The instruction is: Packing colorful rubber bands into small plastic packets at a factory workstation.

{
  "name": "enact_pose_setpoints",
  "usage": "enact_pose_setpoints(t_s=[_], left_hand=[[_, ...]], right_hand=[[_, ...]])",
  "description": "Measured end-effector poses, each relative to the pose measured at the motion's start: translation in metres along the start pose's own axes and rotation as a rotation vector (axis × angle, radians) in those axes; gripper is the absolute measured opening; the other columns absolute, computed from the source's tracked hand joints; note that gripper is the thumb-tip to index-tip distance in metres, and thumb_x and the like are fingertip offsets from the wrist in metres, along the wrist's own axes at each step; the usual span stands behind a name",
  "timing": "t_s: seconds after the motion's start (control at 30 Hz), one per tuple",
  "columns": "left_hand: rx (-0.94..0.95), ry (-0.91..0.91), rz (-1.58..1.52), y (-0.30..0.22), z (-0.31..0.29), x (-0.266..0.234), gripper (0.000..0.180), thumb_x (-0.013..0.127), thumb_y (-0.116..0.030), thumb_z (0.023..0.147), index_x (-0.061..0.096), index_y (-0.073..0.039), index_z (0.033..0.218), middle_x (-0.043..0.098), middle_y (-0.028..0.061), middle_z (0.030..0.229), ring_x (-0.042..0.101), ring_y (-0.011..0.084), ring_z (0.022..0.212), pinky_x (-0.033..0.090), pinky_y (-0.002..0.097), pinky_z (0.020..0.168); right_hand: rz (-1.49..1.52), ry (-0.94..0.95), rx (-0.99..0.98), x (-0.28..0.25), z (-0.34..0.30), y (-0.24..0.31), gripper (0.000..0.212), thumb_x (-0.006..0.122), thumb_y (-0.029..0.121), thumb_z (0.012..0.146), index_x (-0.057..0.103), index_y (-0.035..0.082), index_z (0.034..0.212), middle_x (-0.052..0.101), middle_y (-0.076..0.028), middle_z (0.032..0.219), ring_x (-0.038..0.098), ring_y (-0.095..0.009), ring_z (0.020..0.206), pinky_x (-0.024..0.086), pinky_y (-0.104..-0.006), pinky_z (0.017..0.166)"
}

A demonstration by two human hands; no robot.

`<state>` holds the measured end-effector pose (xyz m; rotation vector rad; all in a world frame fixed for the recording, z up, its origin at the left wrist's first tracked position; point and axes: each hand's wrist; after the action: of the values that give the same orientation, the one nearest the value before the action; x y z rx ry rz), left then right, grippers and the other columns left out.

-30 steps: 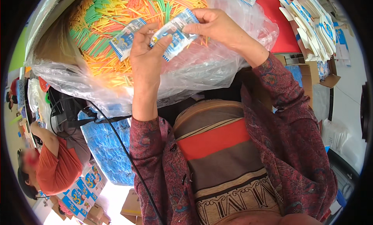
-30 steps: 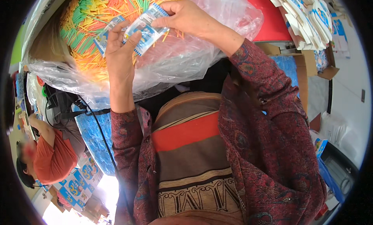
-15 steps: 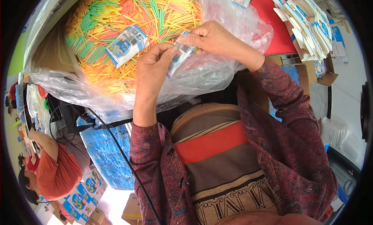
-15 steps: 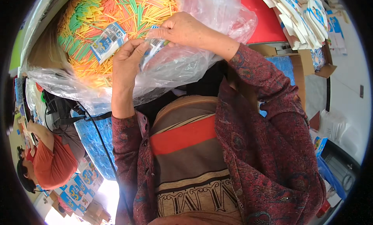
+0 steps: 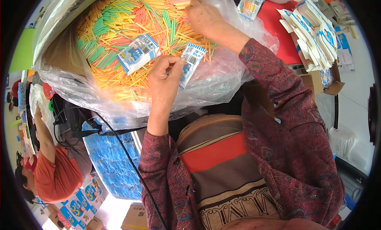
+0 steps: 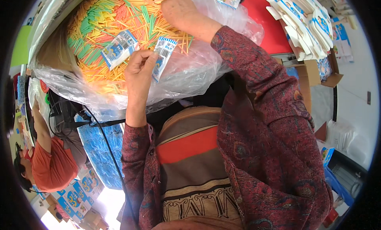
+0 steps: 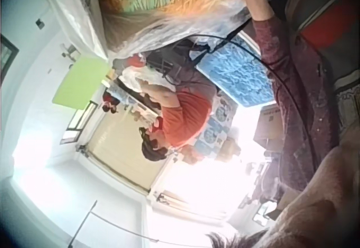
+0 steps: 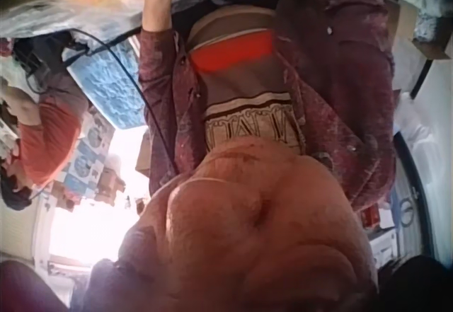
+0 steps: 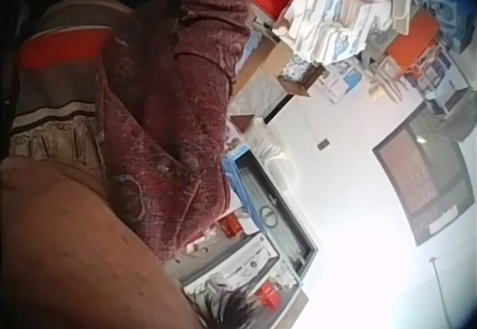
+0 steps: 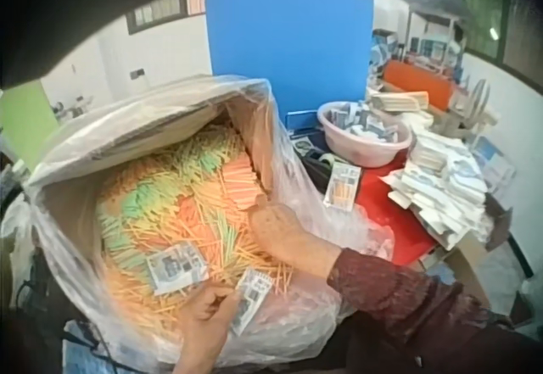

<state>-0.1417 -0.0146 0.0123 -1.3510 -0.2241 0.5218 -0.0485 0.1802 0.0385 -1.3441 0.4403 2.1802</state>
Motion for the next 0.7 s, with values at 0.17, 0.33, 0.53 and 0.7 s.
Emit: enact_pose_setpoints(t_s=[0.17,0.33,0.53,0.7], left_hand=[[-0.072,-0.018,-0.074,0.004,0.003,0.003,0.007,0.066,-0.007,0.087,0.064,-0.001,0.088,0.059,0.0008,0.081,0.053,0.0061,0.071,0.044,0.0208,0.066],[-0.156,-0.026,-0.204,0.004,0.004,0.003,0.007,0.063,-0.008,0.09,0.062,-0.001,0.093,0.063,0.0,0.083,0.054,0.0038,0.075,0.045,0.0191,0.067],[-0.136,-0.017,-0.258,0.002,0.007,0.003,0.006,0.062,-0.006,0.09,0.061,-0.002,0.095,0.065,0.0006,0.087,0.056,0.0046,0.078,0.046,0.0199,0.07],[-0.129,-0.023,-0.45,-0.002,0.007,0.005,0.003,0.061,-0.002,0.089,0.061,-0.002,0.092,0.063,0.0021,0.093,0.056,0.008,0.084,0.045,0.0227,0.078]], right_hand=[[-0.083,0.104,-0.01,0.013,0.007,-0.004,0.02,0.059,0.018,0.084,0.062,0.0,0.091,0.062,-0.015,0.099,0.065,-0.034,0.083,0.054,-0.0426,0.071],[0.015,0.002,-0.026,0.012,0.008,-0.008,0.018,0.058,0.018,0.085,0.061,0.001,0.091,0.064,-0.017,0.093,0.065,-0.035,0.082,0.053,-0.0446,0.069],[0.163,0.039,0.101,0.006,0.011,-0.019,0.019,0.057,0.021,0.088,0.06,0.002,0.093,0.065,-0.019,0.083,0.064,-0.036,0.081,0.051,-0.0459,0.067],[0.256,0.044,0.138,-0.008,0.008,-0.024,0.024,0.054,0.024,0.092,0.059,0.003,0.101,0.066,-0.019,0.088,0.065,-0.033,0.084,0.052,-0.0426,0.07]])
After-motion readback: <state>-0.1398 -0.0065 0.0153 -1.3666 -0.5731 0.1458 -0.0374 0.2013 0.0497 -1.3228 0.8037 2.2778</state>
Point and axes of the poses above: each hand's wrist, its own z-axis towards the middle knuckle, its own x-axis out of the palm, y = z × x
